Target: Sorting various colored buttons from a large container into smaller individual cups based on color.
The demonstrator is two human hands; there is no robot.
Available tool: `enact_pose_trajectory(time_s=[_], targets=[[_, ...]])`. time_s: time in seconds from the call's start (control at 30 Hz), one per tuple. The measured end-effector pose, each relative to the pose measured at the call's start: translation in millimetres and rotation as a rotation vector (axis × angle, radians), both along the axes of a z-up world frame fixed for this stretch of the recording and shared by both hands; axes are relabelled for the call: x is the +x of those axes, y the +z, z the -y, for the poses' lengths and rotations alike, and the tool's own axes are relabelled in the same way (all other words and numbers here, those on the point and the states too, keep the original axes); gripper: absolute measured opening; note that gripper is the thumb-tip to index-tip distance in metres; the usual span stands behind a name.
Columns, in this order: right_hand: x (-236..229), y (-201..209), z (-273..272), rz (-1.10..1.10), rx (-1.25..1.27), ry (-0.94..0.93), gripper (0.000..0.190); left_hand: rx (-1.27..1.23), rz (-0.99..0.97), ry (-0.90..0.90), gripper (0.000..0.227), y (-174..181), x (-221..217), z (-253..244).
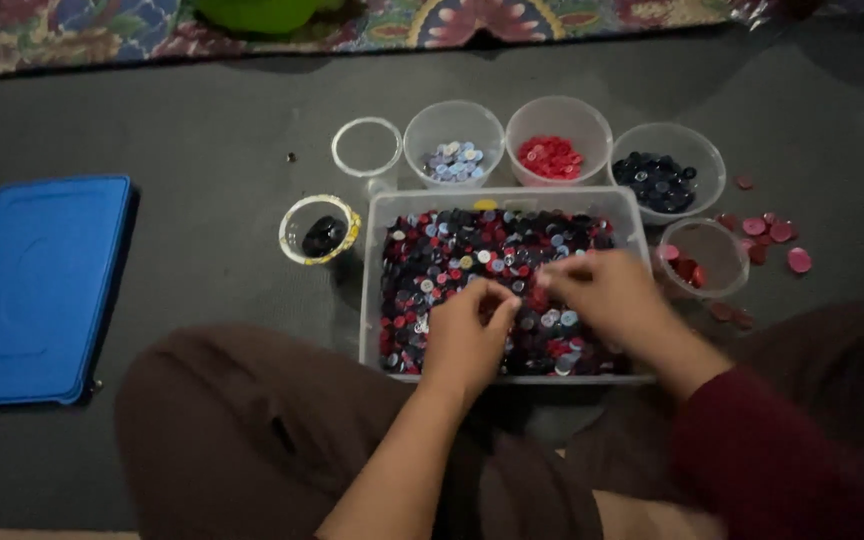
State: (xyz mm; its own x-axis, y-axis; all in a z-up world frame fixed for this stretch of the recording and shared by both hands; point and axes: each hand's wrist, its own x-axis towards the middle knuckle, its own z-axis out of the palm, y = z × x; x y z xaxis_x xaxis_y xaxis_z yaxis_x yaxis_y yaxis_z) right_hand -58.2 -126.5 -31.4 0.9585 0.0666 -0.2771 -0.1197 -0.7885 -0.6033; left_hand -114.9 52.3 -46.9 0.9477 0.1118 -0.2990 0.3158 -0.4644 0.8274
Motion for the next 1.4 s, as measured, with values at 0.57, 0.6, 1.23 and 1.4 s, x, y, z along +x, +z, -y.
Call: enact_pose_trajectory(time_s=[0.57,0.6,1.23,1.4], targets=[[-21,53,-3,-0.422,0.730,-0.375,0.047,-0.267,0.085,0.064,0.021,15,-3,8],[-20,47,-1,-0.433,0.645,-0.324,0.044,-0.301,0.109,0.073,0.021,17,-3,9],[-18,11,5,-0.359,0.579,-0.406,0.039,-0.031,-0.176,0.110,0.018,-18,28,2],[-17,2,11,-0.296,0.545,-0.428,0.029,0.026,-0.234,0.043,0.029,22,91,31]])
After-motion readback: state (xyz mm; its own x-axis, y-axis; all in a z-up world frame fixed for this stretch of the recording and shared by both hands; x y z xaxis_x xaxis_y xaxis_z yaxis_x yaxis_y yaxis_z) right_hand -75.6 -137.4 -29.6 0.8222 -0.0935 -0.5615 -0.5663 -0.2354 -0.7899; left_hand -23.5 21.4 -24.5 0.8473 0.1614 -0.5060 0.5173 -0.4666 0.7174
